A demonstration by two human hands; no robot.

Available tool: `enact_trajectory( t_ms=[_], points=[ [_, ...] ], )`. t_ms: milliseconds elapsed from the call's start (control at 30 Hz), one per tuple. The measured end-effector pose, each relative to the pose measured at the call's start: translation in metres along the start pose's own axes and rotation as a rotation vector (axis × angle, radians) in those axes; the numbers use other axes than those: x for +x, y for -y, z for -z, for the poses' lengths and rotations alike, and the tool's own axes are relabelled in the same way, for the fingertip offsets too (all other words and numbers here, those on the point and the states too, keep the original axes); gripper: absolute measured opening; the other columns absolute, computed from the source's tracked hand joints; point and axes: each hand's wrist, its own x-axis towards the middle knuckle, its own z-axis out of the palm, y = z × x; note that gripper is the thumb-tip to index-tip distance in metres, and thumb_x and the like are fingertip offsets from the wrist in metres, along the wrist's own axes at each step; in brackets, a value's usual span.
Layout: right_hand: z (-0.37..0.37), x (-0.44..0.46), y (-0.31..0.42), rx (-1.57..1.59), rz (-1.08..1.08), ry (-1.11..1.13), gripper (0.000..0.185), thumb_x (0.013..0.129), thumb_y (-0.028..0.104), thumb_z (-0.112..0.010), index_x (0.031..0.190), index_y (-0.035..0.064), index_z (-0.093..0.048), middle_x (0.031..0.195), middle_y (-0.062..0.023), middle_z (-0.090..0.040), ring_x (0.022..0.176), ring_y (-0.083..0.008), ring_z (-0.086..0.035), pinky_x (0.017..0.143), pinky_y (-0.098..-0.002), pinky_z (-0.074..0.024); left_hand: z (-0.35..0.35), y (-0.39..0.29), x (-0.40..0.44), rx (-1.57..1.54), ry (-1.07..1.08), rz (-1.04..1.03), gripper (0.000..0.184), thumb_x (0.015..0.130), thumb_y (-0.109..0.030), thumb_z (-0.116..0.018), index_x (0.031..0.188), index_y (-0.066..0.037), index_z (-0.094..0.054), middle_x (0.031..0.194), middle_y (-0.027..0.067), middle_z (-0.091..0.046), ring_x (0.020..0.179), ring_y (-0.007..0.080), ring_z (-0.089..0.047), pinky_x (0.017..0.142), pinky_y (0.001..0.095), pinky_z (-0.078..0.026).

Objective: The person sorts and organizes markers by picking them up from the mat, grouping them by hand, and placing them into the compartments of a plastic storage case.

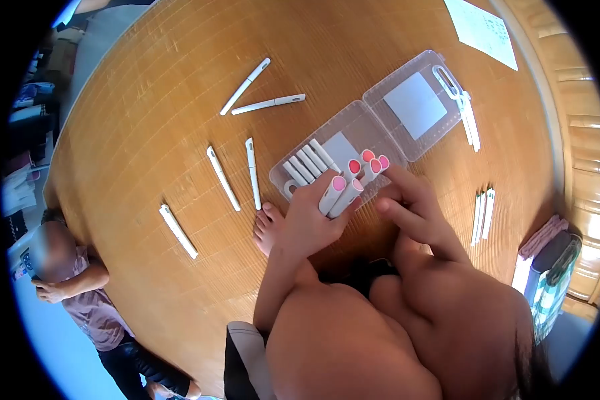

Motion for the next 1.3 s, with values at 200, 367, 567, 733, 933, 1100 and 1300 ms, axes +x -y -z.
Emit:
enact_trajectory(
  t_ms=[200, 367, 567, 733, 933, 1100, 1300],
  points=[
    [-0.004, 0.016, -0.036, -0.114, -0.149, 0.032, 0.036, 0.067, 0.023, -0.068, 0.09, 0.0011, -0.052, 0.052, -0.0037, -0.047, 0.047, -0.0088, -0.04, 0.045, -0.0221, -0.0334, -0.011, 0.04, -0.01, -0.077, 0.125, 0.195, 0.031, 0.072, -0.017, -0.062, 0.1, -0.006, -0.05, 0.076, 0.0133, -0.057, 0.07, 0.0254, -0.057, 0.062, 0.0292, -0.044],
    [-0.012, 0.015, -0.065, -0.096, -0.188, 0.425, 0.045, 0.061, 0.019, -0.073, 0.098, 0.0015, -0.054, 0.078, -0.0056, -0.057, 0.074, -0.0115, -0.051, 0.066, -0.023, -0.041, -0.01, 0.074, -0.047, -0.14, 0.227, 0.18, 0.03, 0.073, -0.018, -0.062, 0.099, -0.005, -0.053, 0.077, 0.012, -0.058, 0.069, 0.02, -0.057, 0.065, 0.029, -0.044],
    [-0.019, 0.045, -0.087, -0.238, -0.061, 0.316, 0.051, 0.059, 0.02, -0.071, 0.103, 0.0061, -0.052, 0.074, -0.007, -0.049, 0.066, -0.0174, -0.051, 0.058, -0.0283, -0.043, 0.001, 0.072, -0.043, 0.093, -0.002, 0.283, 0.027, 0.068, -0.015, -0.063, 0.091, -0.005, -0.054, 0.076, 0.0086, -0.058, 0.069, 0.021, -0.055, 0.062, 0.028, -0.043],
    [-0.018, 0.068, -0.096, -0.604, 0.042, 0.209, 0.039, 0.062, 0.014, -0.065, 0.099, 0.0068, -0.054, 0.082, -0.0074, -0.051, 0.076, -0.0253, -0.051, 0.063, -0.0327, -0.0439, 0.021, 0.102, -0.045, -0.233, -0.127, 0.609, 0.022, 0.068, -0.007, -0.058, 0.089, -0.002, -0.055, 0.074, 0.006, -0.059, 0.066, 0.0151, -0.055, 0.06, 0.0242, -0.043],
    [0.006, 0.117, -0.107, -0.855, 0.263, -0.173, 0.034, 0.058, 0.003, -0.065, 0.09, 0.0044, -0.055, 0.089, -0.0092, -0.053, 0.079, -0.0276, -0.051, 0.068, -0.0347, -0.0423, 0.028, 0.109, -0.035, -0.418, -0.023, 0.696, 0.016, 0.072, -0.006, -0.055, 0.087, -0.002, -0.055, 0.076, 0.0051, -0.06, 0.072, 0.0143, -0.056, 0.063, 0.0237, -0.044],
    [0.018, 0.109, -0.112, -0.448, 0.22, -0.017, 0.03, 0.061, 0.003, -0.063, 0.09, 0.0022, -0.055, 0.09, -0.0139, -0.054, 0.086, -0.0299, -0.052, 0.071, -0.0377, -0.0422, 0.029, 0.109, -0.018, -0.564, 0.292, 0.583, 0.027, 0.066, -0.006, -0.06, 0.092, -0.002, -0.055, 0.086, 0.0067, -0.06, 0.08, 0.0181, -0.057, 0.071, 0.0258, -0.044],
    [0.011, 0.097, -0.104, 0.669, 0.258, 0.153, 0.042, 0.068, 0.028, -0.05, 0.097, -0.0023, -0.049, 0.102, -0.016, -0.048, 0.094, -0.0307, -0.045, 0.079, -0.0396, -0.033, 0.035, 0.106, 0.003, -0.725, 0.445, 0.612, 0.028, 0.064, -0.008, -0.062, 0.091, -0.003, -0.056, 0.087, 0.0068, -0.06, 0.079, 0.0181, -0.059, 0.07, 0.0257, -0.045]
  ],
)
